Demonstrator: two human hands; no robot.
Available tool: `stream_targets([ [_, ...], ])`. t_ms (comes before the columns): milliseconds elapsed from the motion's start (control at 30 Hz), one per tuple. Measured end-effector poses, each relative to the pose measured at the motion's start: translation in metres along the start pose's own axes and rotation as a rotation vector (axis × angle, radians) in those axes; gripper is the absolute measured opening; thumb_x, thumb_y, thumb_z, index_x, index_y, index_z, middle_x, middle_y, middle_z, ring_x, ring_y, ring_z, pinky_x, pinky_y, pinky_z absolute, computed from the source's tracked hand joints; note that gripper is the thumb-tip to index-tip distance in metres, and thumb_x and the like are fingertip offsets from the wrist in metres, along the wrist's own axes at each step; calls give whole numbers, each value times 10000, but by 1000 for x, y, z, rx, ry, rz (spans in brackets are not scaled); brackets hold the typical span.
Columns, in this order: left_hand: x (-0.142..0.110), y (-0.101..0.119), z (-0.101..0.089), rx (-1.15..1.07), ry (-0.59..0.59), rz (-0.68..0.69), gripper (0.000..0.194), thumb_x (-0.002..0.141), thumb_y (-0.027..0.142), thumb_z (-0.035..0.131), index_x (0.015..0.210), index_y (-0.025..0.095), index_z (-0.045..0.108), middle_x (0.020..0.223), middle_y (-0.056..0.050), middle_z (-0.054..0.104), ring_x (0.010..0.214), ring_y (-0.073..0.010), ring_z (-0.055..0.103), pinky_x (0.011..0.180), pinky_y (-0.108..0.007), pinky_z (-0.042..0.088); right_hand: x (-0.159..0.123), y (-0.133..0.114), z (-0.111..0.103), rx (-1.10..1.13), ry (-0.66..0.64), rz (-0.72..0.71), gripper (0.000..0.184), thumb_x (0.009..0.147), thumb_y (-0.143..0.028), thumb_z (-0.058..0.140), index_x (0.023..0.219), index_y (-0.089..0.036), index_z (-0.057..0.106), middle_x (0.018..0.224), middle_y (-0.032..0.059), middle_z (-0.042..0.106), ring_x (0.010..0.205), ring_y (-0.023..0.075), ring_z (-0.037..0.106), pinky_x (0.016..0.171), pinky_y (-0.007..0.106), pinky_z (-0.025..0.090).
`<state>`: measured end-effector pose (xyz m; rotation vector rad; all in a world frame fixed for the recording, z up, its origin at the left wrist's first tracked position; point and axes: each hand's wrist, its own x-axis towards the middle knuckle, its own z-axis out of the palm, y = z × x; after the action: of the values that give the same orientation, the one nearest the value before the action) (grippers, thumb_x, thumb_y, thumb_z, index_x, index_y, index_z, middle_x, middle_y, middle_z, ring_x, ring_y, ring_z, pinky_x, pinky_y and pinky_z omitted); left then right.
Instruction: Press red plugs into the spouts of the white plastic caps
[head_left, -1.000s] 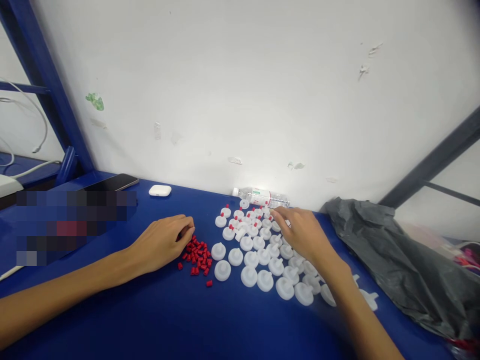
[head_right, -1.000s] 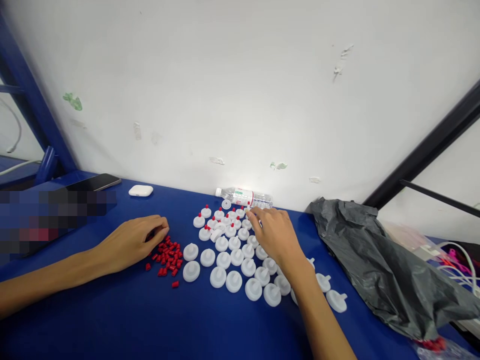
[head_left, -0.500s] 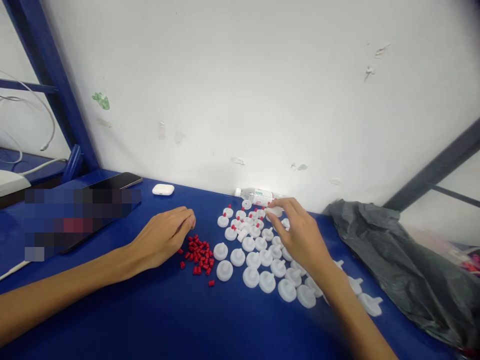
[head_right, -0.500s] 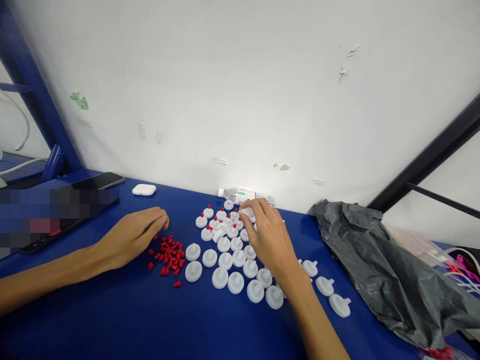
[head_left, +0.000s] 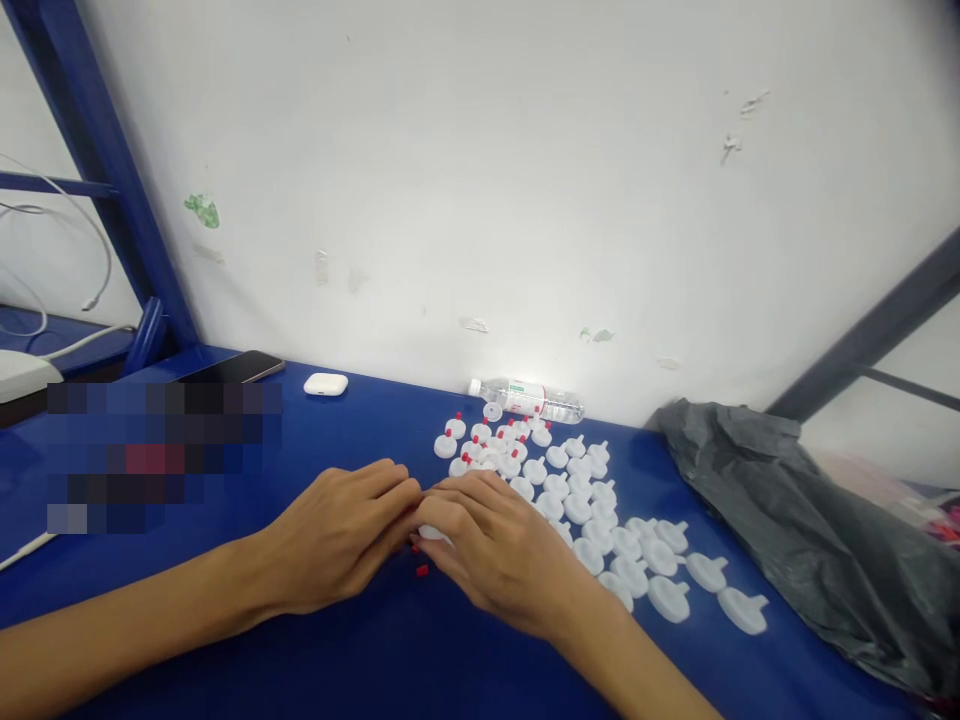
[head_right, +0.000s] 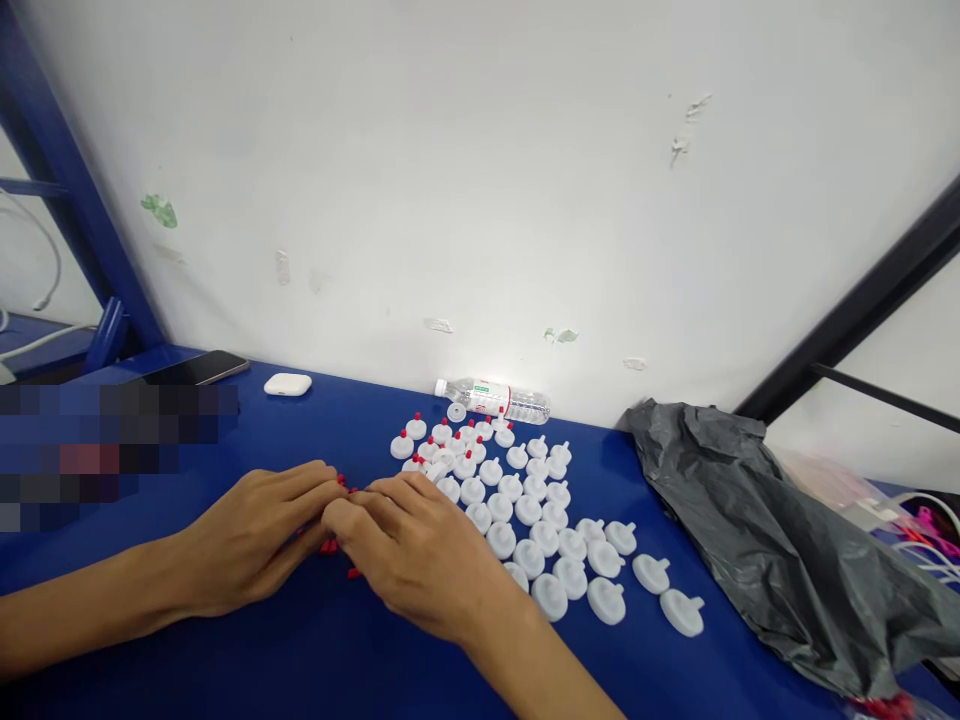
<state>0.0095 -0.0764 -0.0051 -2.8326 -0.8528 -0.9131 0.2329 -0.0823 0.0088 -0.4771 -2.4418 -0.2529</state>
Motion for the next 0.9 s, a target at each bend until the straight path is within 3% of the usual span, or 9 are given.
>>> stream_targets([
  [100, 2, 2, -3, -65, -19, -53, 254, 1029, 162, 349, 821, 215, 484, 732, 1, 550, 638, -162, 472, 568, -300, 336, 1, 5, -4, -8, 27, -18, 123, 1030, -136, 500, 1145, -179, 496, 1026, 43, 723, 1033, 178, 647, 932, 337, 512],
  [300, 9, 11, -5, -382, -9, -363, 412, 1076, 338, 314, 703, 213, 437, 642, 38, 476, 576, -131, 423, 587, -288, 354, 8, 4, -11, -162, 62, -55, 159, 1026, -99, 473, 1086, -197, 583, 1056, 26, 749, 1020, 174, 653, 959, 350, 494],
  [467, 10, 16, 1, -702, 19, -580, 438, 1048, 466, 376, 698, 207, 427, 687, 37, 422, 640, -131, 398, 606, -261, 382, 13, -3, -7, -318, 121, -119, 172, 1018, -108, 503, 968, -201, 640, 1013, 16, 756, 949, 164, 666, 937, 353, 487],
  [567, 9, 8, 1, -800, 59, -751, 460, 1014, 534, 363, 672, 231, 306, 636, 47, 287, 573, -125, 299, 520, -265, 332, 5, 8, -12, -396, 116, -122, 179, 1000, -91, 518, 996, -208, 653, 1032, 31, 755, 1002, 190, 665, 956, 369, 482],
  [633, 10, -7, -3, -674, 98, -808, 465, 1016, 539, 302, 673, 247, 187, 617, 57, 172, 531, -119, 189, 467, -272, 254, -7, 24, -21, -425, 86, -31, 207, 996, -69, 500, 1057, -201, 648, 1111, 59, 745, 1072, 221, 655, 979, 395, 479],
  [700, 11, -25, -10, -302, 157, -736, 424, 1040, 482, 177, 689, 245, 157, 637, 46, 191, 545, -131, 234, 503, -279, 293, -20, 44, -33, -406, 105, 203, 198, 1018, -117, 484, 1096, -217, 636, 1174, 74, 721, 1114, 242, 642, 977, 418, 489],
  [733, 11, -34, -13, -225, 161, -725, 419, 1041, 467, 164, 688, 242, 165, 646, 39, 223, 563, -138, 275, 534, -288, 306, -25, 53, -38, -387, 103, 341, 193, 1030, -154, 474, 1114, -217, 636, 1167, 81, 712, 1086, 244, 650, 943, 409, 503],
  [800, 12, -49, -16, -115, 119, -721, 418, 1027, 452, 244, 669, 236, 232, 629, 33, 298, 578, -152, 336, 573, -306, 298, -34, 70, -44, -358, 61, 537, 213, 1049, -233, 455, 1148, -217, 644, 1180, 91, 700, 1046, 254, 667, 898, 406, 513],
  [900, 11, -61, -13, 26, -16, -723, 339, 951, 392, 424, 657, 234, 366, 596, 14, 436, 580, -188, 421, 586, -328, 269, -43, 85, -44, -336, -88, 636, 288, 1064, -311, 428, 1217, -214, 652, 1238, 102, 697, 1134, 283, 647, 975, 441, 466],
])
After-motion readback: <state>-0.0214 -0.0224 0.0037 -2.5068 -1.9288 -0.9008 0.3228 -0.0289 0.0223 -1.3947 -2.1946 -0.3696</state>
